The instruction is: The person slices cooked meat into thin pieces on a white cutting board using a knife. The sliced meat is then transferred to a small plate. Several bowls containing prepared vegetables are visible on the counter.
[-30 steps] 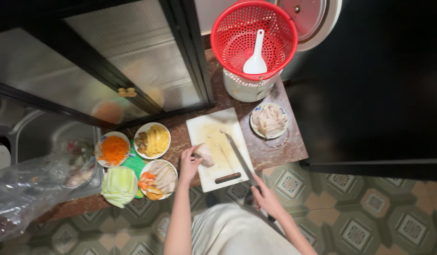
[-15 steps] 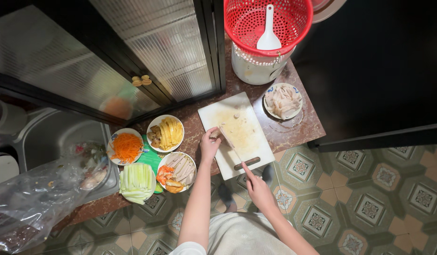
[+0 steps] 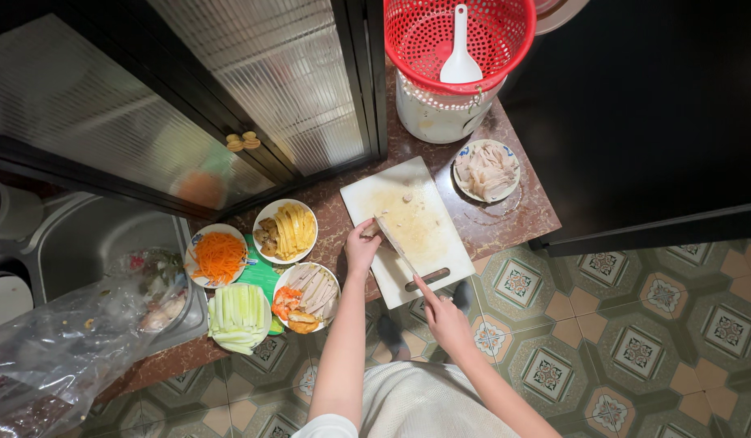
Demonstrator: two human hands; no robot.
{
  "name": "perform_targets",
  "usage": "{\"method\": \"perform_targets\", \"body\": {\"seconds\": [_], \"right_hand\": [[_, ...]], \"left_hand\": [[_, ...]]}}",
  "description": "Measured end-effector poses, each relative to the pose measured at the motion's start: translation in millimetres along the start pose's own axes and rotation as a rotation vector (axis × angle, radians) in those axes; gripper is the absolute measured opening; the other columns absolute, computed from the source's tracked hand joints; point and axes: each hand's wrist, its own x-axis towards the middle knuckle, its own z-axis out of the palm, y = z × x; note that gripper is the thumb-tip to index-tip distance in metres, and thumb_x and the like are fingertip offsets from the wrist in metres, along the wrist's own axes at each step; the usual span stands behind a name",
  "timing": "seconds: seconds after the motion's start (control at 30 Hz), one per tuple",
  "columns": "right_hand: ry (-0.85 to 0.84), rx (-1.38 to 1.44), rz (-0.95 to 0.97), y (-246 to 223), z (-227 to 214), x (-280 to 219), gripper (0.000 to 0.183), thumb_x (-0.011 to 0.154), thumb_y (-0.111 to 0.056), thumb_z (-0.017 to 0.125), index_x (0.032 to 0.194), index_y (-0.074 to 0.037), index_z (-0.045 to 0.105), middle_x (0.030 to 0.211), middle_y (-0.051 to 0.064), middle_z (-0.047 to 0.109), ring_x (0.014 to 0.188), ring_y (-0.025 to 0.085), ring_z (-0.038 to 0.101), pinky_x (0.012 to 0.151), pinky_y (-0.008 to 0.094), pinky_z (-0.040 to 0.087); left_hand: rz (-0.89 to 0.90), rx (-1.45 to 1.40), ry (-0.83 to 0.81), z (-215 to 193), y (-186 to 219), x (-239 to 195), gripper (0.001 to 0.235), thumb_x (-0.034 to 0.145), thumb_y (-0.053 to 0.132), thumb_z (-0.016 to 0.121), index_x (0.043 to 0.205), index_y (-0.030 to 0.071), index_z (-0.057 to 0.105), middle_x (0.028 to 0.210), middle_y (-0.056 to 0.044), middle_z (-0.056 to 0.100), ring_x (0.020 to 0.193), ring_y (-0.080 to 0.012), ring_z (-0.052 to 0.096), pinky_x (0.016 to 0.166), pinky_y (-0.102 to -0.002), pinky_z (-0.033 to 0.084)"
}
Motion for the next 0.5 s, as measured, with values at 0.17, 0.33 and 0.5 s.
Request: {"method": "perform_targets", "body": {"seconds": [0.17,0.33,0.5], "right_hand": [[-0.017,-0.014,-0.039,1.4,-7.3,6.5,0.072,0.098,-0.019,0.051,0.156,-0.051,0.024,0.093,0.020,0.068,0.082,0.042,0.070,0.075,0.054,0.055],[-0.060,-0.012,-0.055,-2.6,-13.2,14.5,0.074,0.098,-0.020,0.052,0.157,-0.051,0.021,0.085,0.020,0.068,0.079,0.042,0.070,0.074,0.054,0.055],[-0.058,-0.062,-0.064,-10.6,-7.1,26.7,0.073,0.100,-0.021,0.051,0.159,-0.049,0.017,0.083,0.021,0.067,0.076,0.042,0.070,0.072,0.054,0.055]], "left_hand": [[-0.025,0.046,0.020,2.2,-7.1,7.6,0.052,0.076,0.004,0.076,0.127,0.006,0.072,0.097,-0.006,0.077,0.082,-0.0104,0.070,0.078,-0.026,0.056],[-0.044,0.079,0.027,1.6,-11.4,12.6,0.053,0.074,0.004,0.078,0.127,0.005,0.071,0.090,-0.005,0.076,0.077,-0.0088,0.067,0.074,-0.025,0.056],[-0.009,0.064,0.030,2.6,-9.8,11.7,0.050,0.074,0.005,0.078,0.124,0.004,0.073,0.091,-0.003,0.077,0.075,-0.0078,0.067,0.074,-0.025,0.056]]}}
